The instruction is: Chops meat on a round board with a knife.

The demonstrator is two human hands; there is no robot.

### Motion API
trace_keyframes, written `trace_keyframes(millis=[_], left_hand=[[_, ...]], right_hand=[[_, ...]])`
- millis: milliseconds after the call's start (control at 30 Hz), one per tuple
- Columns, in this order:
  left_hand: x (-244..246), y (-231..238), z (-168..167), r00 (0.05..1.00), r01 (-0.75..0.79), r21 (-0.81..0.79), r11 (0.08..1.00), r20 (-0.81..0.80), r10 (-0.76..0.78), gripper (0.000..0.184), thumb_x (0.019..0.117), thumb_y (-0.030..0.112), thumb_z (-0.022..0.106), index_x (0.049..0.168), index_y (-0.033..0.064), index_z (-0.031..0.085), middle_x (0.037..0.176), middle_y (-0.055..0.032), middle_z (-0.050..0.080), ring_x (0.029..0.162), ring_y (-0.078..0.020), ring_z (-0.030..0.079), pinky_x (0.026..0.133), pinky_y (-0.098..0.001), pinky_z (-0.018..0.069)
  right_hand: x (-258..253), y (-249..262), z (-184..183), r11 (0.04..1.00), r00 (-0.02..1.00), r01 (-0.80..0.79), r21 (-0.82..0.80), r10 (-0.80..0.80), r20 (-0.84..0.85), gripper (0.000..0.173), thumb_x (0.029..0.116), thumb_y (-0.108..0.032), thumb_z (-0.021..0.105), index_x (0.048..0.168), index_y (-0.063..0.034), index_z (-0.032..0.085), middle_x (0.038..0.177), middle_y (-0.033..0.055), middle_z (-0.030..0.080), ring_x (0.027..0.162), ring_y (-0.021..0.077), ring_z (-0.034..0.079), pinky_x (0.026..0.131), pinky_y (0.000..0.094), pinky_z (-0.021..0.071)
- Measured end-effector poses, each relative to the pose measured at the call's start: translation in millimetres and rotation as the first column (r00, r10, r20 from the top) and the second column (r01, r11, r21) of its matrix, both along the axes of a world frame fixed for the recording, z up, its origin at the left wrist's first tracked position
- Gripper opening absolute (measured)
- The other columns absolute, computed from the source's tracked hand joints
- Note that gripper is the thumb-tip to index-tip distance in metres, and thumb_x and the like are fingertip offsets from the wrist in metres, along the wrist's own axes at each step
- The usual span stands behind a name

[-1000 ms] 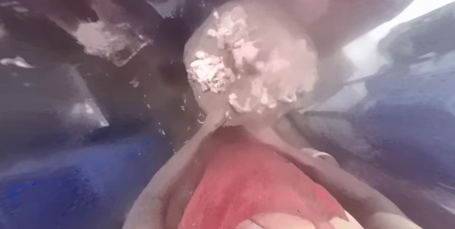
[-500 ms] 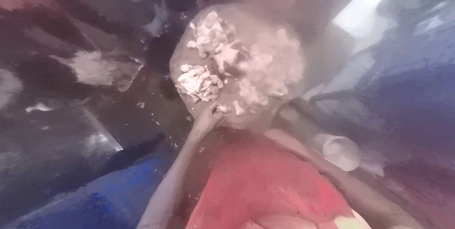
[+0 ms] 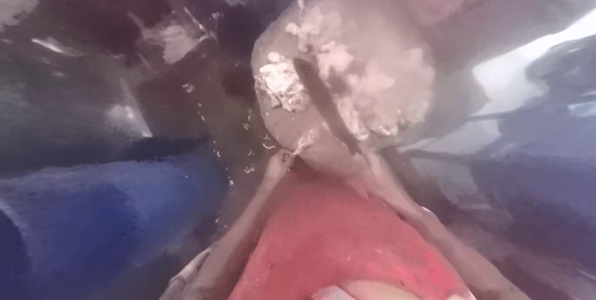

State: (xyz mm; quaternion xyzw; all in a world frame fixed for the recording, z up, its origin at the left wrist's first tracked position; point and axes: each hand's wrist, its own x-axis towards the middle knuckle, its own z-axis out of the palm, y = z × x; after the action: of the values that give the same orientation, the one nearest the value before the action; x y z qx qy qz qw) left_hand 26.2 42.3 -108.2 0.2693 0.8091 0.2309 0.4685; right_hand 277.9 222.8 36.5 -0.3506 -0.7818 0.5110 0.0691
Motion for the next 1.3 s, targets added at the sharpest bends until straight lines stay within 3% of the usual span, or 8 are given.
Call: trace_keyframes(millis=[133,333,567,700,833,933,1067,1300], left_hand=[[2.6,-2.9,8.2,0.984,0.036,0.089,0.995,0.171,-0.051,0.033,0.1017,0.034,0.061,0.116,0.0046,0.067,0.091,-0.0077,0.069,0.075,-0.0148,0.067,0.073,-0.0357,0.0593],[12.4,-6.8,8.7,0.980,-0.002,-0.002,1.000,0.201,0.003,0.032,0.1033,0.032,0.059,0.119,0.0046,0.065,0.094,-0.0111,0.068,0.077,-0.0180,0.067,0.074,-0.0387,0.0584],[9.3,-22.9,-17.2,0.965,-0.201,0.240,0.950,0.213,0.150,0.024,0.1001,0.024,0.063,0.112,0.0036,0.068,0.094,-0.0074,0.069,0.081,-0.0144,0.066,0.078,-0.0349,0.0576],[-12.1,-40.0,11.1,0.710,-0.630,0.357,0.690,0.625,0.325,0.021,0.1046,0.010,0.043,0.117,-0.0004,0.056,0.117,-0.0155,0.070,0.107,-0.0262,0.068,0.093,-0.0437,0.0570],[-28.7,-12.7,54.4,0.576,-0.774,0.301,0.558,0.700,0.421,0.018,0.1080,0.017,0.035,0.110,0.0158,0.052,0.077,0.0033,0.061,0.065,-0.0089,0.061,0.063,-0.0268,0.0556],[-17.8,33.7,72.8,0.855,-0.424,0.289,0.858,0.440,0.274,0.025,0.1073,0.017,0.050,0.132,0.0126,0.053,0.080,-0.0032,0.059,0.055,-0.0092,0.051,0.050,-0.0243,0.0477],[18.0,84.9,31.4,0.910,0.381,-0.063,0.922,-0.152,-0.387,0.048,0.1023,0.043,0.057,0.133,0.0071,0.063,0.122,-0.0198,0.069,0.112,-0.0368,0.067,0.096,-0.0603,0.0522],[-62.2,92.8,34.6,0.973,0.111,0.128,0.986,-0.215,-0.082,0.046,0.0980,0.038,0.068,0.131,0.0064,0.063,0.127,-0.0191,0.065,0.117,-0.0337,0.064,0.102,-0.0567,0.0503]], right_hand=[[-21.5,-6.3,41.4,0.992,0.948,-0.084,0.092,0.108,-0.300,0.077,0.1039,-0.067,0.026,0.120,-0.0003,0.061,0.085,0.0009,0.064,0.074,0.0009,0.060,0.068,0.0235,0.0560],[-25.6,-26.9,40.5,0.973,0.896,-0.175,0.150,0.220,-0.385,0.076,0.1047,-0.066,0.024,0.116,-0.0002,0.062,0.092,0.0046,0.067,0.086,0.0018,0.065,0.079,0.0238,0.0578],[0.1,-22.2,-76.3,0.921,0.756,-0.324,-0.215,0.389,0.526,0.060,0.1084,-0.055,0.031,0.135,-0.0076,0.056,0.113,0.0193,0.068,0.106,0.0347,0.068,0.093,0.0584,0.0533],[29.4,-30.5,-66.4,0.940,0.803,-0.238,-0.245,0.332,0.496,0.063,0.1062,-0.060,0.032,0.131,-0.0091,0.060,0.108,0.0149,0.069,0.100,0.0294,0.068,0.090,0.0543,0.0549],[52.9,-25.9,-56.8,0.989,0.890,-0.093,-0.118,0.135,0.435,0.060,0.1052,-0.054,0.041,0.128,-0.0031,0.061,0.101,0.0154,0.070,0.093,0.0260,0.069,0.087,0.0479,0.0561],[56.8,-21.8,-56.5,0.982,0.902,0.150,-0.114,-0.089,0.423,0.051,0.1055,-0.043,0.050,0.137,-0.0046,0.057,0.111,0.0148,0.070,0.100,0.0236,0.069,0.093,0.0475,0.0556],[64.2,-17.9,-64.2,0.950,0.902,0.298,-0.096,-0.247,0.354,0.050,0.1055,-0.043,0.049,0.137,-0.0059,0.057,0.098,0.0095,0.070,0.083,0.0172,0.068,0.080,0.0426,0.0587],[96.8,-31.3,-70.9,0.968,0.907,0.232,-0.098,-0.179,0.382,0.057,0.1037,-0.050,0.050,0.138,-0.0049,0.056,0.101,0.0161,0.070,0.087,0.0259,0.070,0.082,0.0509,0.0579]])
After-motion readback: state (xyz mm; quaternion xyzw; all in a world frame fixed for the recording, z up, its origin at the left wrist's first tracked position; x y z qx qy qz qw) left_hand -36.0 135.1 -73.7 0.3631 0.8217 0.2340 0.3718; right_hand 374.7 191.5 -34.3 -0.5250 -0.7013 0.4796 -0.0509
